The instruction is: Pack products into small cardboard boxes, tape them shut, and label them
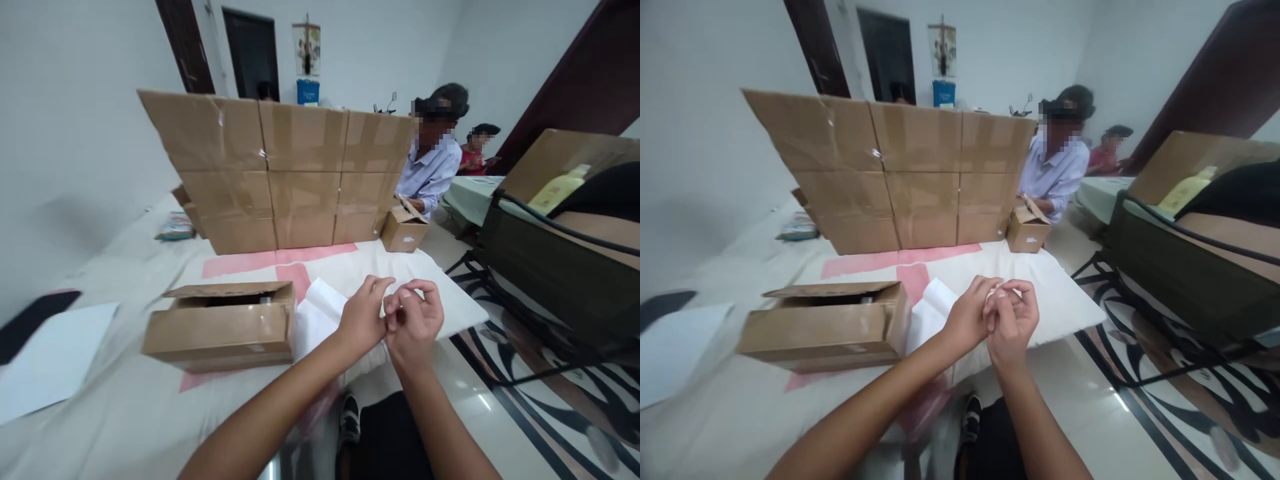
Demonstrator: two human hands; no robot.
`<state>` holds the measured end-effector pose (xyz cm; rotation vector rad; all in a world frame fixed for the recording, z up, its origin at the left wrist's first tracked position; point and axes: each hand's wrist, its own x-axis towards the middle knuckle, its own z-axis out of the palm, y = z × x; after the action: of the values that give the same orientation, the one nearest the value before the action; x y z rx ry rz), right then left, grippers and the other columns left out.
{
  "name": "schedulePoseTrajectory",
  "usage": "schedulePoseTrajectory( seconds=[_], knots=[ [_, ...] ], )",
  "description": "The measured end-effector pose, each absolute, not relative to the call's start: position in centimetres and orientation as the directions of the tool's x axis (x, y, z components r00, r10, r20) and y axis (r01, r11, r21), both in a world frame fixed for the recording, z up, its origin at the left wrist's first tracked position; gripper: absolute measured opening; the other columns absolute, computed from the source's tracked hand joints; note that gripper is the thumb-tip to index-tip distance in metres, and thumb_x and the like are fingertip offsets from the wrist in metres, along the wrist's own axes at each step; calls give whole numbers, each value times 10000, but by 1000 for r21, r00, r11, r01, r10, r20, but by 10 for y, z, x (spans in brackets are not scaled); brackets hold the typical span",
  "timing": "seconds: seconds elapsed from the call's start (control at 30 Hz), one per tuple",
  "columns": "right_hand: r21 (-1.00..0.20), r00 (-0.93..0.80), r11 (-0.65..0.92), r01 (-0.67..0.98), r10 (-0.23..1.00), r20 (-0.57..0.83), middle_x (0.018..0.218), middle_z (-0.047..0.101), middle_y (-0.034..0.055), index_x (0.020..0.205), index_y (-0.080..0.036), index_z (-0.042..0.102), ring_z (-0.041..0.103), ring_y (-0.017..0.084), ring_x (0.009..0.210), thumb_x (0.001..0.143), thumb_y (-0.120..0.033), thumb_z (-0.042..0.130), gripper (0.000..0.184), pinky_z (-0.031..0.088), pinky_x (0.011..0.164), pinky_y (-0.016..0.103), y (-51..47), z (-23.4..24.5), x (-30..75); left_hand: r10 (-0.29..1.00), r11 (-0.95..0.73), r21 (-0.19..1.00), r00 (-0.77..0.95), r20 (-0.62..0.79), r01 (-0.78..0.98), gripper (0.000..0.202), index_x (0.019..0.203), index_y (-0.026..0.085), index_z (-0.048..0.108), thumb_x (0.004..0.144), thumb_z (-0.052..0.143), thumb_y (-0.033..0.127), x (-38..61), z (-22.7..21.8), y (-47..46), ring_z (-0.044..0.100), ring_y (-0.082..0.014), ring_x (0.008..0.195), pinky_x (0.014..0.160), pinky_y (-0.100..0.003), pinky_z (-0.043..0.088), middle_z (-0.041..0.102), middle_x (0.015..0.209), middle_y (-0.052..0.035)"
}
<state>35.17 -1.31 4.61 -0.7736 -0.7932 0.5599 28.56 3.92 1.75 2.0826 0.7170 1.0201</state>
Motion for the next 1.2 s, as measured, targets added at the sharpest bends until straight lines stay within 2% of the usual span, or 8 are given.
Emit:
schedulePoseTrajectory(
  seconds=[0.1, 0.17, 0.33, 0.43, 0.53, 0.67, 0.9, 1.2],
  knots=[
    [-680, 502, 679, -275, 705, 501, 557, 576, -93, 977, -242, 507, 380, 51, 376, 923, -224, 622, 129, 336, 437, 167, -19, 69, 309, 794, -400, 916, 514, 324, 40, 225, 1074, 192, 632, 871, 539, 165, 231, 43, 18, 590, -163, 842, 769, -271, 465, 646, 944, -20],
    [-708, 349, 616, -344, 784, 513, 590, 597, -87, 1019, -247, 501, 372, 49, 383, 935, -245, 622, 147, 311, 420, 159, -26, 81, 280, 812, -303, 953, 525, 255, 5, 85, 898, 175, 627, 886, 555, 219, 184, 49, 1, 524, -139, 749, 712, -253, 416, 608, 806, 6],
    [-916, -295, 257, -309, 889, 349, 667, 631, -67, 1178, -229, 485, 486, 69, 461, 904, -230, 656, 323, 388, 452, 167, -31, 92, 211, 910, -65, 984, 395, 125, -163, 396, 806, 171, 552, 962, 537, 534, 68, 25, -33, 376, -115, 649, 620, -249, 311, 459, 690, 27],
    [-957, -471, 171, -234, 841, 265, 691, 607, -70, 1219, -225, 498, 591, 93, 588, 899, -180, 641, 354, 474, 575, 202, -27, 73, 180, 922, -62, 962, 354, 157, -265, 560, 835, 172, 553, 987, 383, 683, 18, 0, -42, 272, -111, 598, 572, -262, 225, 341, 645, 48],
    [-963, -518, 171, -208, 816, 257, 735, 593, -63, 1238, -227, 522, 609, 92, 649, 922, -149, 607, 336, 496, 657, 226, -22, 39, 164, 888, -78, 981, 436, 150, -180, 683, 1063, 162, 610, 936, 375, 790, -14, -9, -42, 319, -117, 642, 597, -258, 257, 470, 753, 19],
    [-978, -559, 125, -167, 805, 198, 699, 547, -76, 1252, -232, 514, 563, 86, 608, 920, -122, 579, 356, 449, 606, 202, -17, 0, 158, 848, -53, 998, 526, 67, -43, 570, 1286, 207, 601, 967, 494, 667, -36, -14, -20, 494, -144, 762, 732, -266, 394, 608, 907, -15],
    [-995, -644, 80, -56, 759, 97, 750, 550, -59, 1332, -245, 483, 553, 104, 671, 947, -163, 555, 400, 452, 662, 231, 0, -22, 145, 910, 135, 979, 410, -63, -150, 524, 1114, 155, 633, 869, 654, 617, -35, -48, -1, 585, -155, 752, 705, -275, 449, 627, 854, -20],
    [-993, -642, 92, 81, 766, 18, 773, 570, -59, 1361, -224, 457, 524, 91, 657, 874, -74, 538, 516, 378, 609, 206, -3, -22, 168, 980, -1, 1000, 200, 4, -13, 403, 773, 166, 531, 859, 688, 527, -42, -45, -2, 430, -85, 627, 597, -219, 351, 508, 714, 33]
  ],
)
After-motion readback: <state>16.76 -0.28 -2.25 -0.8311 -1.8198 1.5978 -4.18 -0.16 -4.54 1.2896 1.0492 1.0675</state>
